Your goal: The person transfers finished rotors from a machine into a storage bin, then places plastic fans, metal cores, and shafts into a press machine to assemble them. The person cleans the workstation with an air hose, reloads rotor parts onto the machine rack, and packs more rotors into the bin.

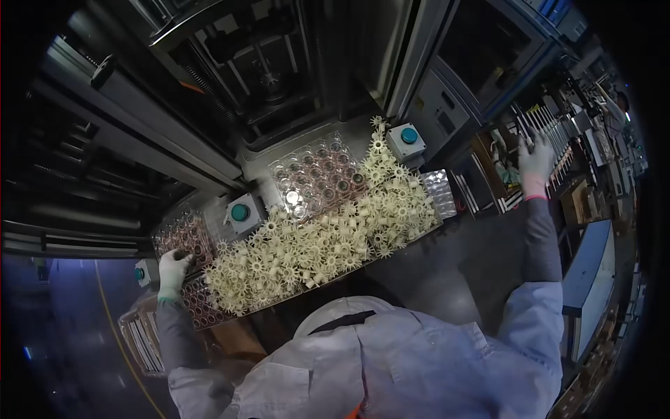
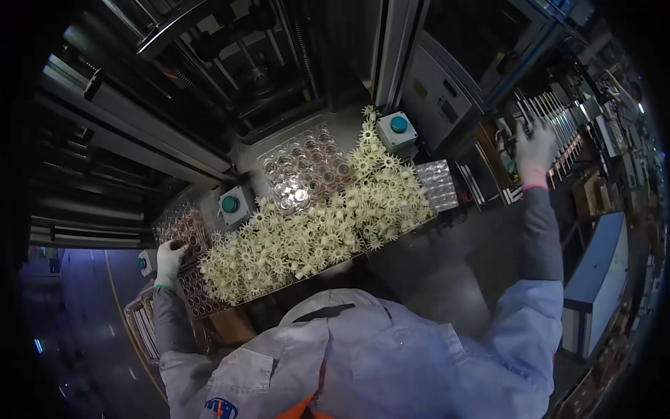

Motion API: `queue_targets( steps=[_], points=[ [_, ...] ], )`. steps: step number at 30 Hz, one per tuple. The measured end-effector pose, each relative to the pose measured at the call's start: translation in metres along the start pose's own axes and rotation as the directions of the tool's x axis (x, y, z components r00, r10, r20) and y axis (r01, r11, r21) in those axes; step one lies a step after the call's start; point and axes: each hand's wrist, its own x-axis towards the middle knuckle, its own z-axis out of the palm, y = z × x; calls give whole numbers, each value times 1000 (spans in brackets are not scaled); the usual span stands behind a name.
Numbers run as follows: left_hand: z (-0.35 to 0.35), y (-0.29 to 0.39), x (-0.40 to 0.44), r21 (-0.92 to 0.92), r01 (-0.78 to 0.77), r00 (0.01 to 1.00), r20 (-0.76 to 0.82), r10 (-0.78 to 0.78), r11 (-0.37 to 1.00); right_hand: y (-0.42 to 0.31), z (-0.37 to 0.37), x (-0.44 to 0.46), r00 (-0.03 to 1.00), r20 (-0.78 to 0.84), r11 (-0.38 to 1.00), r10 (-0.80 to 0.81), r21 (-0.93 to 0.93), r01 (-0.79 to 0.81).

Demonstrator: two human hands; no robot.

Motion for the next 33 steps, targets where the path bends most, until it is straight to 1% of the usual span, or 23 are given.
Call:
queue_targets(
  steps=[1, 2, 3, 5, 6, 7, 9, 10, 11, 12, 13, 14, 15, 17, 20, 22, 24, 26, 28, 29, 30, 32, 33],
  points=[
    [-2, 7, -4, -39, 42, 999, 28, -41, 998, -55, -20, -11, 996, 82, 922, -41, 388, 6],
    [-4, 10, -7, -76, 83, 995, 59, -78, 994, -106, -32, -35, 987, 125, 803, -106, 597, 11],
    [-4, 8, -8, -78, 81, 996, 55, -76, 994, -144, -30, -66, 937, 285, 730, -204, 681, -48],
    [-1, -2, -5, -162, 24, 1000, 18, -21, 987, -217, -57, -97, 651, 692, 765, -311, 589, -260],
    [2, -19, 2, -153, -35, 999, -7, 35, 988, -236, -45, -119, 699, 616, 765, -363, 625, -153],
    [2, -19, 0, -155, -35, 999, -11, 33, 987, -252, -53, -123, 674, 643, 791, -362, 595, -142],
    [-3, -14, -9, -366, 25, 999, 31, -15, 930, -277, -56, -130, 566, 730, 854, -383, 514, -85],
    [-5, -31, -4, -391, -66, 996, 36, 87, 918, -280, -47, -140, 614, 695, 851, -373, 520, -71],
    [-12, -20, -16, -443, -45, 997, 43, 71, 895, -283, -39, -147, 661, 650, 842, -374, 537, -51],
    [-19, -5, -30, -496, -24, 998, 33, 47, 868, -287, -52, -139, 648, 675, 794, -352, 582, -175],
    [-21, -25, -26, -623, -6, 992, 94, 83, 783, -284, -45, -142, 703, 604, 748, -375, 645, -154],
    [-30, -17, -32, -579, -1, 993, 99, 71, 815, -278, -28, -151, 690, 629, 750, -358, 634, -190],
    [-30, -16, -32, -732, 22, 993, 98, 73, 680, -279, -36, -151, 650, 681, 723, -338, 630, -284],
    [-47, 0, -20, -695, 21, 983, 146, 112, 719, -283, -50, -150, 633, 710, 711, -307, 614, -344],
    [-46, 33, 41, -617, -204, 975, -60, 213, 760, -268, -26, -168, 696, 678, 588, -237, 670, -453],
    [-31, 46, 111, -582, -362, 932, -196, 306, 729, -260, -19, -172, 603, 765, 578, -227, 604, -549],
    [-36, 72, 153, -199, -311, 927, -277, 251, 929, -250, -8, -178, 590, 784, 526, -191, 590, -613],
    [-31, 79, 188, -109, -297, 929, -264, 260, 949, -240, 0, -187, 624, 766, 387, -152, 627, -676],
    [-24, 85, 209, 238, -238, 892, -331, 309, 942, -245, -18, -183, 582, 803, 304, -126, 590, -748],
    [-21, 82, 228, 260, -219, 901, -317, 297, 941, -254, -43, -173, 501, 854, 286, -136, 518, -806],
    [-26, 92, 234, 260, -212, 901, -320, 292, 942, -254, -52, -168, 500, 854, 287, -143, 520, -805],
    [-35, 98, 234, 295, 28, 986, -166, 23, 955, -249, -59, -168, 432, 893, 203, -126, 450, -870],
    [-30, 92, 238, 251, 119, 971, -231, -60, 961, -243, -58, -169, 482, 860, 192, -169, 508, -840]
  ],
)
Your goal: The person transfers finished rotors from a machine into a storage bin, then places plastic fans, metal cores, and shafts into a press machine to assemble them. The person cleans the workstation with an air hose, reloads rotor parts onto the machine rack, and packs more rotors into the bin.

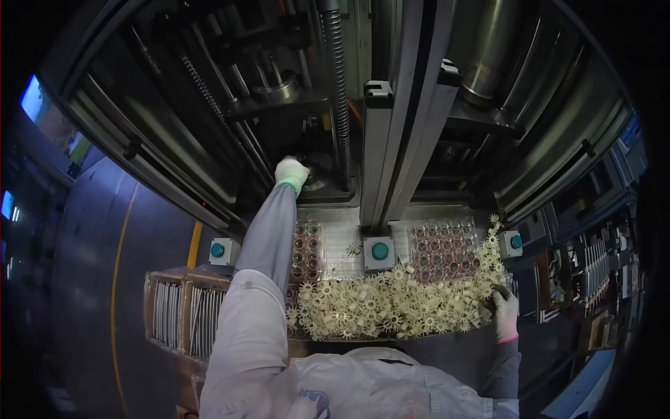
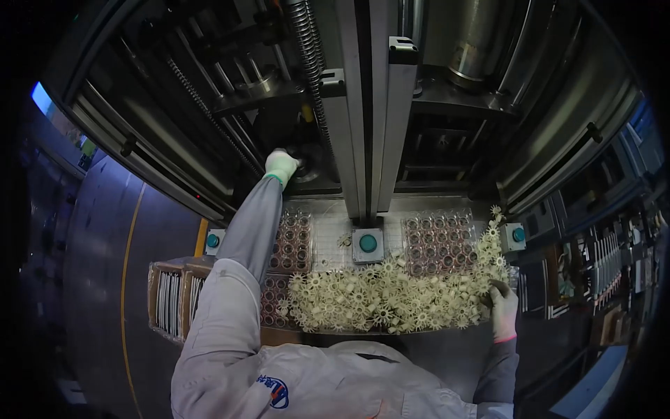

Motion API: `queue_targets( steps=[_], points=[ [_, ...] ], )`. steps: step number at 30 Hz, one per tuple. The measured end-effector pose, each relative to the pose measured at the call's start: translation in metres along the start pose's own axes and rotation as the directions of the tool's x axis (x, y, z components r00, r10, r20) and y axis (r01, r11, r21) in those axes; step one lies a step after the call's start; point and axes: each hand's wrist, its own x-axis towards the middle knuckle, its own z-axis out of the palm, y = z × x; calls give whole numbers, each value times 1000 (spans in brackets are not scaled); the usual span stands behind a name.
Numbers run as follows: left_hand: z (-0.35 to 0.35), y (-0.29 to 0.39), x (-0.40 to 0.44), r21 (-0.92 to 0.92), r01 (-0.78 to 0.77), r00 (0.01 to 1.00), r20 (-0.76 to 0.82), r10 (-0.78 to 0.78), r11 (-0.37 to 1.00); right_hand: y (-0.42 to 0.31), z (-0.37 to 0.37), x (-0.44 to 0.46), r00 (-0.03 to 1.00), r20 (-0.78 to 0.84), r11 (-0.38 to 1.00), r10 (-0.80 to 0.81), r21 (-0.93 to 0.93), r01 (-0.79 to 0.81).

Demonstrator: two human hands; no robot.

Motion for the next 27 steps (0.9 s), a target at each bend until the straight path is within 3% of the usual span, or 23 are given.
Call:
queue_targets(
  steps=[1, 2, 3, 4, 6, 9, 10, 11, 12, 13, 14, 15, 16, 17, 19, 20, 22, 23, 24, 25, 26, 27],
  points=[
    [9, -4, 1, -16, 5, 998, -62, -6, 1000, 4, -1, -1, 1000, 17, 1000, -3, 10, 2],
    [11, -3, 0, -33, 3, 992, -122, -7, 999, 6, 1, -5, 998, -70, 992, -5, 127, 14],
    [12, -4, 6, -61, 57, 997, -49, -60, 997, 9, 5, -7, 988, -157, 971, 6, 236, 32],
    [21, -3, 19, -62, 72, 996, -52, -75, 995, 11, 11, -7, 976, -217, 975, 5, 218, 44],
    [53, -1, 70, 90, 70, 996, 47, -74, 993, -10, 16, -12, 989, -150, 987, 22, 159, 2],
    [26, -2, 36, 84, 25, 990, 135, -36, 996, -20, 23, -18, 990, -123, 997, 75, 47, -69],
    [37, -12, 47, 86, -14, 985, 175, -1, 996, -11, 22, -18, 997, -69, 990, 41, 134, -31],
    [21, -5, 22, 47, 13, 997, 78, -16, 999, -4, 23, -19, 1000, -24, 973, -1, 232, 6],
    [5, 7, -3, 3, 29, 999, -19, -29, 1000, -2, 23, -22, 996, -33, 989, -79, 126, 82],
    [13, 8, 7, 124, 2, 999, 43, -8, 992, 3, 25, -26, 996, -64, 978, -61, 193, 73],
    [23, 9, 22, 109, -1, 1000, 31, -3, 994, 4, 31, -29, 995, -95, 964, -45, 257, 68],
    [34, 7, 36, 99, -31, 1000, 3, 31, 995, -18, 38, -40, 999, -50, 959, 20, 283, -5],
    [50, -5, 32, 99, -50, 999, 0, 51, 994, -23, 46, -45, 997, -77, 956, -10, 292, 32],
    [56, -25, 20, 114, -259, 959, -90, 269, 959, -21, 49, -48, 994, -100, 953, -35, 297, 64],
    [9, -1, -60, 492, -441, 882, 84, 463, 751, -19, 46, -51, 999, -51, 953, -6, 301, 21],
    [12, -14, -63, 540, -489, 856, 145, 497, 685, -26, 52, -56, 997, -72, 953, -16, 300, 37],
    [27, -34, -59, 550, -499, 838, 110, 534, 670, -36, 59, -47, 994, -97, 949, -56, 303, 83],
    [26, -24, -55, 440, -474, 878, 177, 444, 763, -42, 61, -46, 997, -17, 939, -69, 336, 71],
    [28, -20, -54, 431, -476, 877, 172, 448, 767, -47, 62, -48, 995, 66, 933, -74, 357, 45],
    [30, -21, -58, 411, -475, 876, 137, 462, 778, -47, 76, -48, 995, -80, 950, -60, 303, 82],
    [33, -29, -63, 394, -469, 877, 102, 469, 791, -59, 87, -48, 995, -73, 953, -63, 293, 82],
    [30, -35, -61, 235, -472, 881, 88, 465, 850, -69, 99, -51, 994, -12, 957, -107, 269, 106]
  ],
)
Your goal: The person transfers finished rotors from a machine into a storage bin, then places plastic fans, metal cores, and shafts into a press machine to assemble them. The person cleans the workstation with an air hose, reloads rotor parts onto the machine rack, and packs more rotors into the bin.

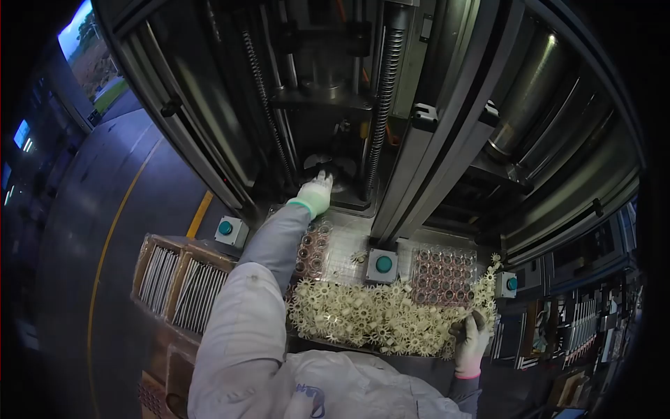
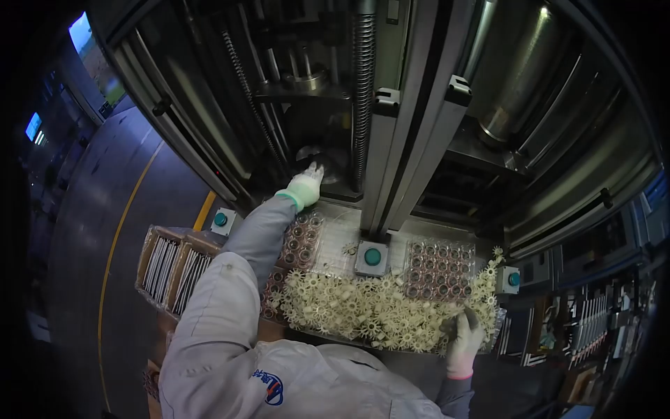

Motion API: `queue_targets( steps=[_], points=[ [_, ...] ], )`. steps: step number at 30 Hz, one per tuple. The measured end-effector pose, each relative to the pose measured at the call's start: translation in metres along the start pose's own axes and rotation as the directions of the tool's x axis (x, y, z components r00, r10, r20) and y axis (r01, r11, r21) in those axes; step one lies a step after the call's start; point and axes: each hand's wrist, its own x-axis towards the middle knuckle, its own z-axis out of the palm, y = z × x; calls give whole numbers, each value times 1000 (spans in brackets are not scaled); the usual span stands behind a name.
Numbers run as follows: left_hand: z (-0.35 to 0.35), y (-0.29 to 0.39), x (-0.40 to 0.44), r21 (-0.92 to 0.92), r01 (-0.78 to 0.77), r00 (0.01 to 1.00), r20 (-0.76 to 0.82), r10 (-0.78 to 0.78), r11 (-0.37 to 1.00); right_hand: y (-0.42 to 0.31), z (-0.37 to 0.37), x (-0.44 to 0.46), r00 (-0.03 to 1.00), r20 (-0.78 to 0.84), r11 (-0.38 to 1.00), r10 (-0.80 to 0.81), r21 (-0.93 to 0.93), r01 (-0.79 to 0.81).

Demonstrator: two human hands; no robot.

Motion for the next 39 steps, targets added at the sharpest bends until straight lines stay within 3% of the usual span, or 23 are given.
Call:
queue_targets(
  steps=[1, 3, 4, 6, 8, 10, 12, 14, 15, 17, 20, 21, 23, 25, 27, 28, 30, 31, 33, 34, 36, 38, 39],
  points=[
    [1, -8, -10, 0, 2, 1000, 3, -2, 1000, -5, 10, -4, 997, 67, 999, -25, -19, 26],
    [-18, -22, -26, -284, -14, 971, -231, -54, 959, -12, 27, 1, 990, 127, 998, -55, -13, 57],
    [-23, -28, -54, -291, 36, 931, -338, -138, 956, -18, 37, 2, 984, 166, 998, -61, 33, 56],
    [-27, -54, -127, -68, 175, 852, -489, -185, 982, -13, 44, 5, 976, 211, 998, -50, 53, 40],
    [-6, -97, -185, 132, 388, 871, -378, -316, 912, -13, 61, 3, 972, 231, 998, -44, 42, 35],
    [8, -130, -222, 381, 260, 965, -140, -223, 887, -8, 77, -3, 960, 278, 999, -40, 20, 35],
    [-3, -129, -236, 255, 227, 962, -209, -175, 940, -13, 95, -7, 941, 337, 999, -35, 5, 35],
    [-8, -119, -267, -323, 258, 757, -518, -398, 911, -12, 107, -11, 909, 416, 1000, -21, 12, 17],
    [-10, -117, -298, -291, 251, 699, -605, -380, 923, -16, 113, -16, 897, 442, 1000, -5, -7, 9],
    [-8, -111, -389, -241, 430, 645, -592, -483, 870, -27, 127, -24, 861, 509, 997, -16, -57, 53],
    [23, -93, -557, -161, 759, 521, -430, -737, 630, -9, 120, -14, 853, 520, 984, -45, -124, 127],
    [41, -73, -605, -62, 918, 361, -282, -889, 392, 2, 118, -8, 832, 552, 989, -57, -80, 121],
    [84, -35, -692, 243, 916, 347, -87, -934, 318, 17, 115, -5, 761, 648, 993, -29, -68, 96],
    [119, -6, -739, 119, 895, 419, 106, -902, 430, 25, 114, -5, 705, 709, 992, -10, -80, 95],
    [116, -10, -722, 18, 942, 334, 2, -942, 334, 18, 125, -29, 709, 705, 993, -11, -79, 93],
    [113, -16, -710, -126, 961, 241, -66, -968, 248, 12, 128, -38, 727, 686, 991, -13, -86, 98],
    [86, -28, -687, -2, 979, 201, -181, -963, 205, 10, 131, -38, 712, 702, 990, 19, -114, 86],
    [82, -40, -680, 22, 986, 169, -133, -977, 168, 16, 132, -33, 671, 742, 990, 14, -105, 95],
    [55, -54, -657, 87, 968, 182, 394, -901, 234, 9, 134, -36, 647, 761, 981, 34, -149, 123],
    [56, -62, -647, 165, 950, 152, 494, -856, 264, 7, 136, -41, 646, 762, 977, 46, -169, 129],
    [64, -78, -643, 177, 893, 265, 536, -801, 414, 4, 140, -44, 661, 751, 966, 14, -181, 186],
    [65, -96, -642, 135, 894, 240, 661, -711, 427, -3, 146, -41, 672, 740, 955, 16, -212, 210],
    [73, -97, -648, 30, 881, 371, 575, -729, 472, -2, 153, -36, 660, 751, 960, -29, -164, 229]
  ],
)
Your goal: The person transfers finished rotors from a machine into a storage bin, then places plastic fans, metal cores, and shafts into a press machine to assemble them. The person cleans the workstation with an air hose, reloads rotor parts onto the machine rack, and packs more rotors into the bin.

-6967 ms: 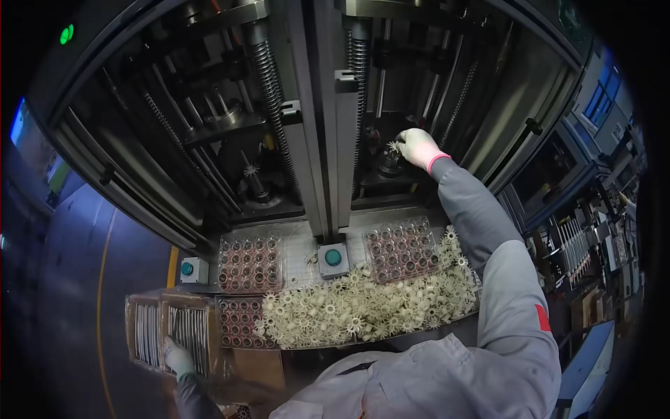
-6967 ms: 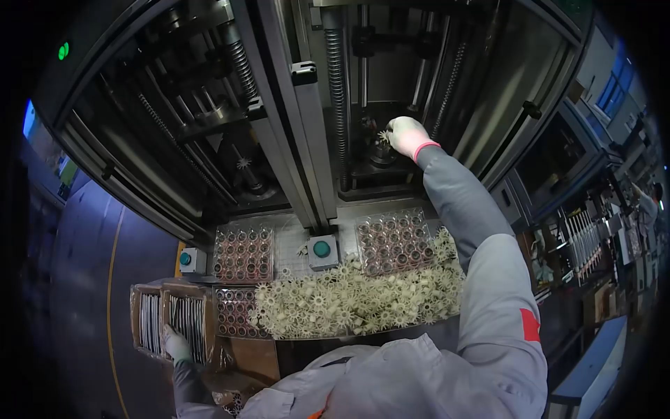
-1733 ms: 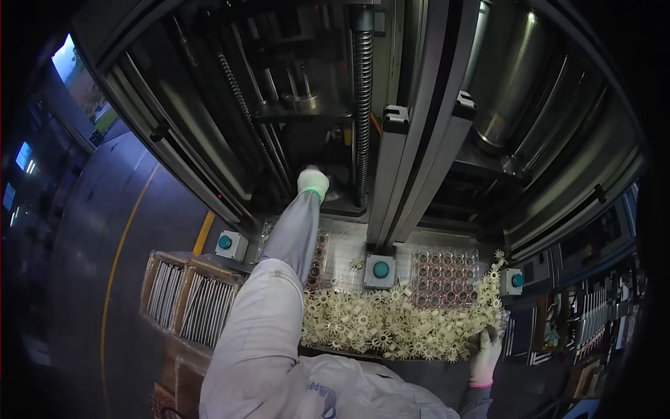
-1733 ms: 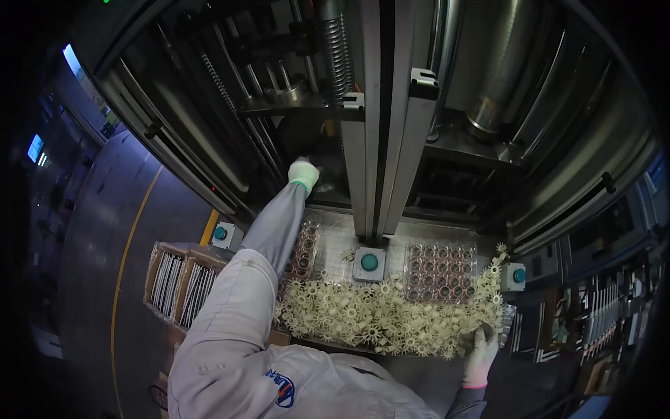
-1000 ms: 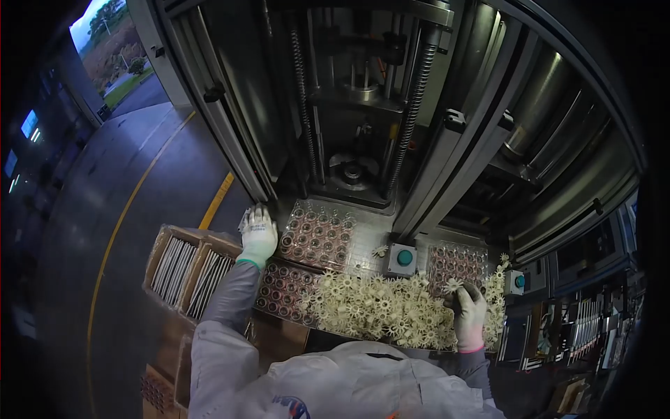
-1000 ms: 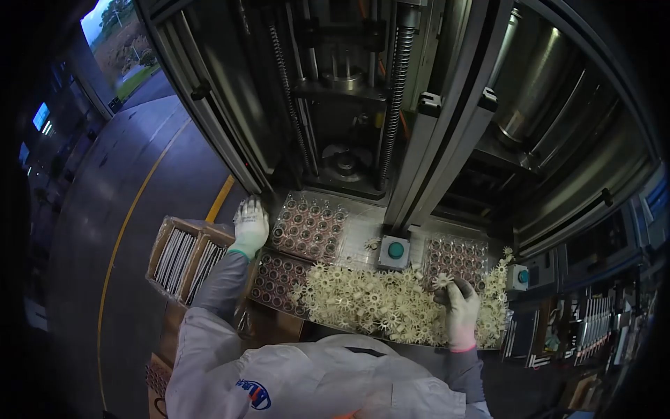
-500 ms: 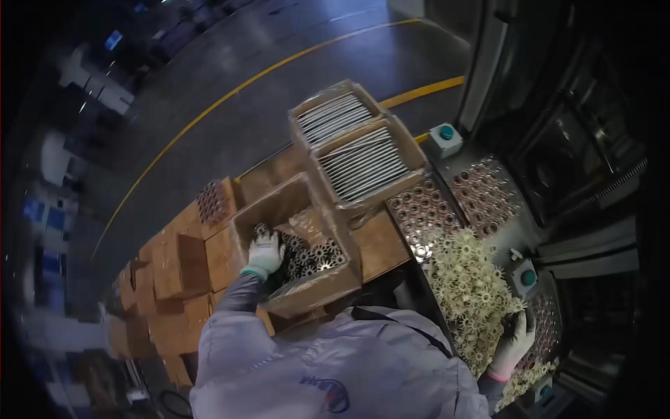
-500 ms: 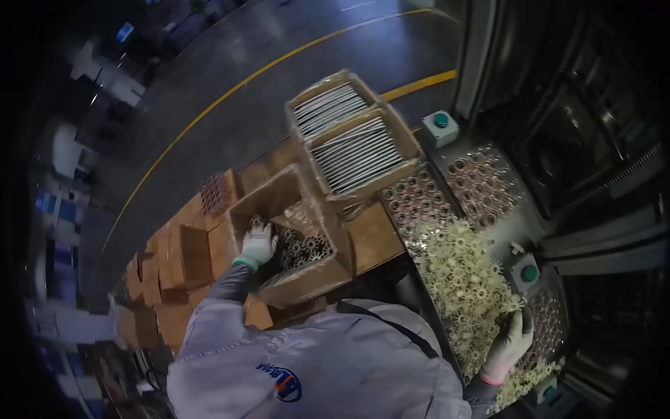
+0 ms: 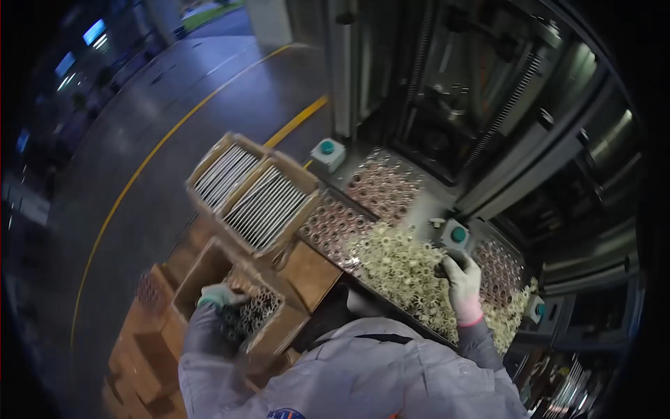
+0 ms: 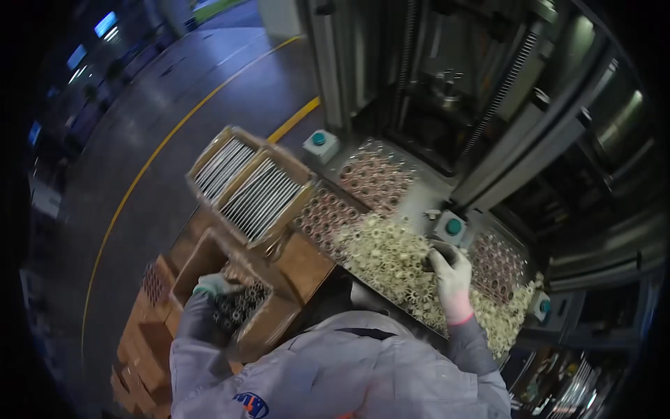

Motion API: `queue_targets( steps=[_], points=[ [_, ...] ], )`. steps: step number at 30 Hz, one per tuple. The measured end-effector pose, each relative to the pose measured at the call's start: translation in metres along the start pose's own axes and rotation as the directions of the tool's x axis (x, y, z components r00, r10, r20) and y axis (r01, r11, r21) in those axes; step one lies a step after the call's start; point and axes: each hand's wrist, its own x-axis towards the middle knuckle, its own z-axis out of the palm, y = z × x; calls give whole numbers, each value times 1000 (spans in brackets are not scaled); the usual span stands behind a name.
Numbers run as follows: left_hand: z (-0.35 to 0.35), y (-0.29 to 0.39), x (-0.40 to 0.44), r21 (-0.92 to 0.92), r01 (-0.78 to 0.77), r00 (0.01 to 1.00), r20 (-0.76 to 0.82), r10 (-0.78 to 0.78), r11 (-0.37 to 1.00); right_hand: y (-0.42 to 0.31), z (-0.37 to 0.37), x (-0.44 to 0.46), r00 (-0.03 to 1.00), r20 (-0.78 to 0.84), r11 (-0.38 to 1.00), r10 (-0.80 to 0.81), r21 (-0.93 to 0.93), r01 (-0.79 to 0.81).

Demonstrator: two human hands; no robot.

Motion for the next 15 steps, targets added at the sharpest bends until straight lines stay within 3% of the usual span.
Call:
queue_targets(
  steps=[1, 3, 4, 8, 9, 11, 12, 13, 14, 15],
  points=[
    [-3, 5, 7, 56, 13, 996, 92, -18, 998, -3, 2, 8, 1000, -10, 999, 10, 36, -10],
    [-10, 5, 6, -120, -109, 982, 140, 126, 987, -6, 8, 33, 999, -35, 992, -1, 123, 5],
    [-21, 15, 1, -109, -180, 965, 174, 197, 978, -15, 15, 47, 996, -86, 992, -21, 122, 32],
    [-22, 7, 0, -191, -174, 984, 5, 179, 966, -37, 35, 132, 975, -214, 981, -56, 168, 93],
    [-23, 10, 5, -177, -188, 981, 5, 192, 966, -45, 40, 157, 956, -267, 987, -123, 72, 147],
    [-9, 24, 8, -336, -311, 879, -457, 134, 889, -51, 42, 221, 887, -331, 946, -323, -98, 309],
    [25, 6, 47, -218, -317, 844, -509, 169, 923, -64, 48, 248, 898, -377, 963, -226, 51, 264],
    [58, -9, 80, -213, -322, 846, -503, 179, 923, -42, 36, 304, 875, -404, 952, -268, 28, 305],
    [88, -20, 108, -54, -348, 779, -572, 257, 936, -49, 35, 329, 840, -436, 942, -324, -65, 330],
    [102, -24, 123, 102, -359, 704, -623, 341, 928, -63, 33, 338, 836, -440, 942, -327, -223, 251]
  ],
)
